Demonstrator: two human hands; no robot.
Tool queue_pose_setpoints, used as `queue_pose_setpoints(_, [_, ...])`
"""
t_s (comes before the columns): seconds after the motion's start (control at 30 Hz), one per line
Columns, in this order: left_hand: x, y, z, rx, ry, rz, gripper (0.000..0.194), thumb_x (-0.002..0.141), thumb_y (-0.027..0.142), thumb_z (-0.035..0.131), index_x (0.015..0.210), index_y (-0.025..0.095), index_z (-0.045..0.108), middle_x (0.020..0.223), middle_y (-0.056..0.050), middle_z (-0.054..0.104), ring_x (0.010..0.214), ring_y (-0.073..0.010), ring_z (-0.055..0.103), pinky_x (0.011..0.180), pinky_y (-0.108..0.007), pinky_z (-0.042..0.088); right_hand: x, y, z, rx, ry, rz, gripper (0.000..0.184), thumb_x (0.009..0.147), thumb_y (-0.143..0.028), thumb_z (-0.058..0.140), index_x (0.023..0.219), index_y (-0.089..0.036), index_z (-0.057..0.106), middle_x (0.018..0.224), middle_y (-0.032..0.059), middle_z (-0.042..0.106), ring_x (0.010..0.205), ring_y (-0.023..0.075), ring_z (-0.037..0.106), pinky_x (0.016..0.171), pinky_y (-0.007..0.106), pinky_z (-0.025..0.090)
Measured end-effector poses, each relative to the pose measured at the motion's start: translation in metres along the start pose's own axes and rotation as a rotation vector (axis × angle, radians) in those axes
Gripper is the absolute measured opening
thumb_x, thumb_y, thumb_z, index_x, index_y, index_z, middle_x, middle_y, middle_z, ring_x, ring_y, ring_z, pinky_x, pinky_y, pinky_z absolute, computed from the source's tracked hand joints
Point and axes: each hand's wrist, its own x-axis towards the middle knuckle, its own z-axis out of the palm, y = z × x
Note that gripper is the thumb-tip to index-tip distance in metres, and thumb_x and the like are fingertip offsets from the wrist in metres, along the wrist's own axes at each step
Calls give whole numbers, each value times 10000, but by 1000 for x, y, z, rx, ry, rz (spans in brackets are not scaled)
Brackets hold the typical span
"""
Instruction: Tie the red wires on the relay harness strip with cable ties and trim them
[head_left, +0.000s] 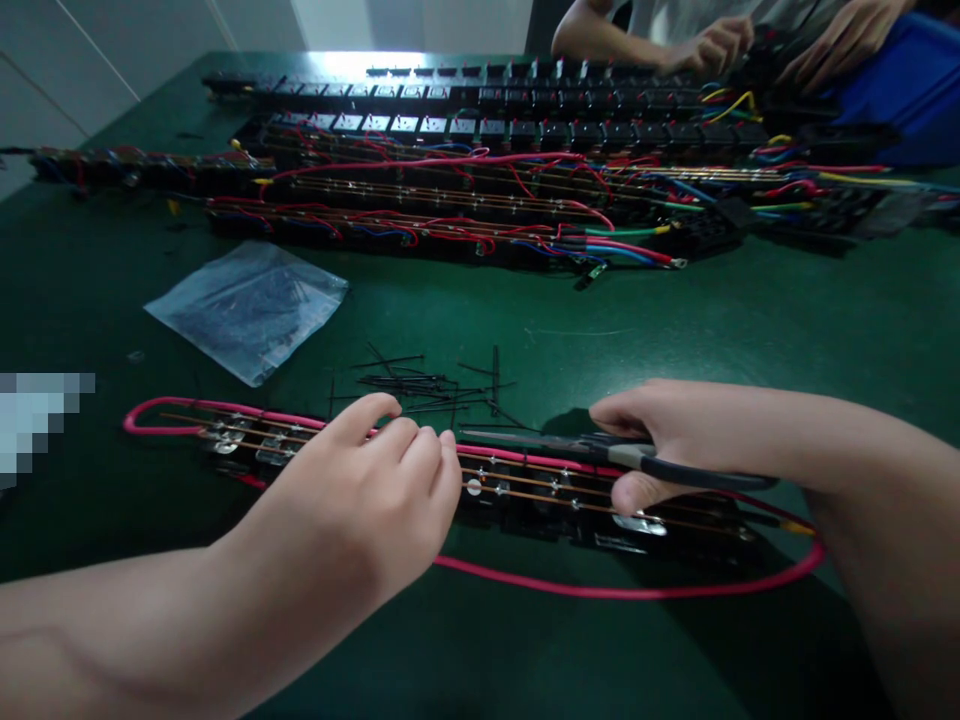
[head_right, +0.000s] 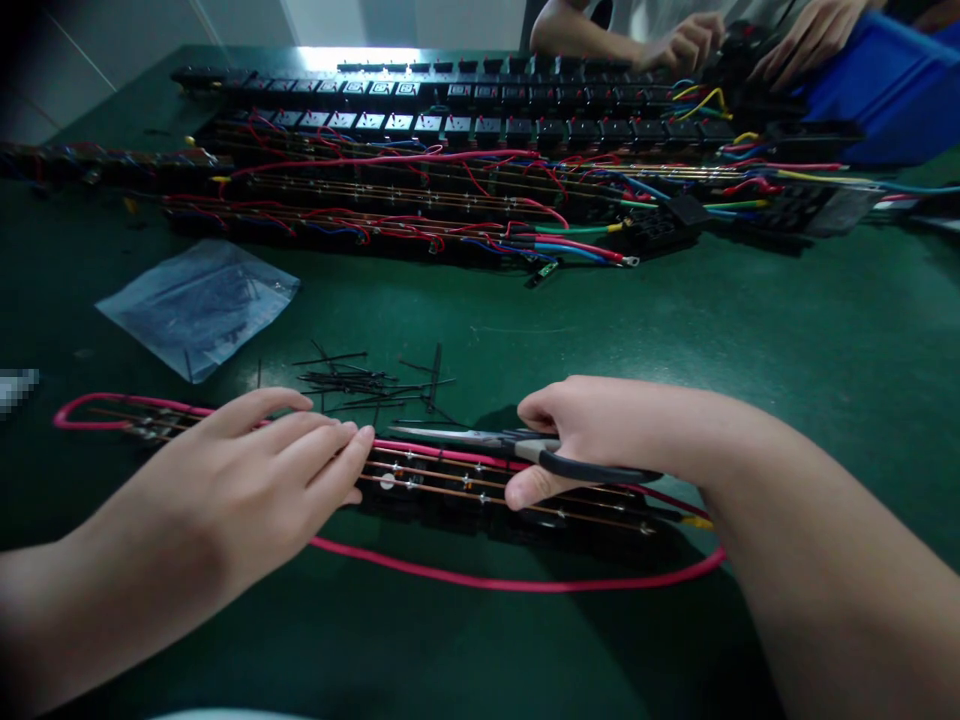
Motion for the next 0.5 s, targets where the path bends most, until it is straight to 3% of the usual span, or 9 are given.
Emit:
queue_pose_setpoints(0.23, [4, 1, 2, -151, 54, -22, 198, 883, 100, 555, 1010, 146, 699, 886, -53, 739, 750, -217, 688, 753, -431, 560, -1, -1, 0, 10, -18, 18, 518, 566, -708, 720, 761, -240, 615, 699, 7, 641, 626, 231, 583, 459, 290, 313])
queue_pose_setpoints(0.5, [-8, 1, -10, -141, -131, -180, 92, 790, 70, 604, 826, 143, 648, 768, -57, 658, 718, -255, 641, 696, -465, 543, -5, -5, -4, 21, -40, 29, 530, 570, -728, 709, 734, -235, 604, 696, 14, 634, 618, 223, 569, 450, 283, 293])
